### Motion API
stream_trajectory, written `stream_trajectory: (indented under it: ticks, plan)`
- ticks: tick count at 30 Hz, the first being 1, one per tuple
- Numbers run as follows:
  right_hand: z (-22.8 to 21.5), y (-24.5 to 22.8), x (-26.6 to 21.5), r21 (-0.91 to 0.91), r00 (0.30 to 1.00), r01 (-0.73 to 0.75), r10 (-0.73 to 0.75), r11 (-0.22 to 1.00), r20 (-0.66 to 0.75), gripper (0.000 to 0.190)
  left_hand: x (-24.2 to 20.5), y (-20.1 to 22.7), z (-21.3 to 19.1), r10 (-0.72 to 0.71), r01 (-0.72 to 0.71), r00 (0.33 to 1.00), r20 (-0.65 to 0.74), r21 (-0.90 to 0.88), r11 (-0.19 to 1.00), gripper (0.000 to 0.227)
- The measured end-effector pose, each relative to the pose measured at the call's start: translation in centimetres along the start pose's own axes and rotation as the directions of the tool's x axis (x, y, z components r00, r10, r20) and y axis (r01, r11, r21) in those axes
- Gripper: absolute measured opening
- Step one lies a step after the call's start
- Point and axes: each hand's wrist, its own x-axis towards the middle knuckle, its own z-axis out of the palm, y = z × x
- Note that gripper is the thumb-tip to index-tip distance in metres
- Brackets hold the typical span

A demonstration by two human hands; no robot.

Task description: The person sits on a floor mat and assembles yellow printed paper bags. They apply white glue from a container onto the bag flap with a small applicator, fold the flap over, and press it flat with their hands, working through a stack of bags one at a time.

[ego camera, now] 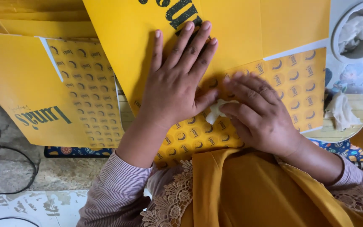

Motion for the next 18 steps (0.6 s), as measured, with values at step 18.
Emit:
stream_trajectory:
  ticks: [18]
  plan:
    - [1.7, 0.4, -1.2, -0.11, 1.0, 0.005, -0.003, 0.994, 0.024, 0.021, 0.7, 1.7, 0.4, -0.134, 0.128, 0.987, 0.094, 0.071, 0.989, 0.101]
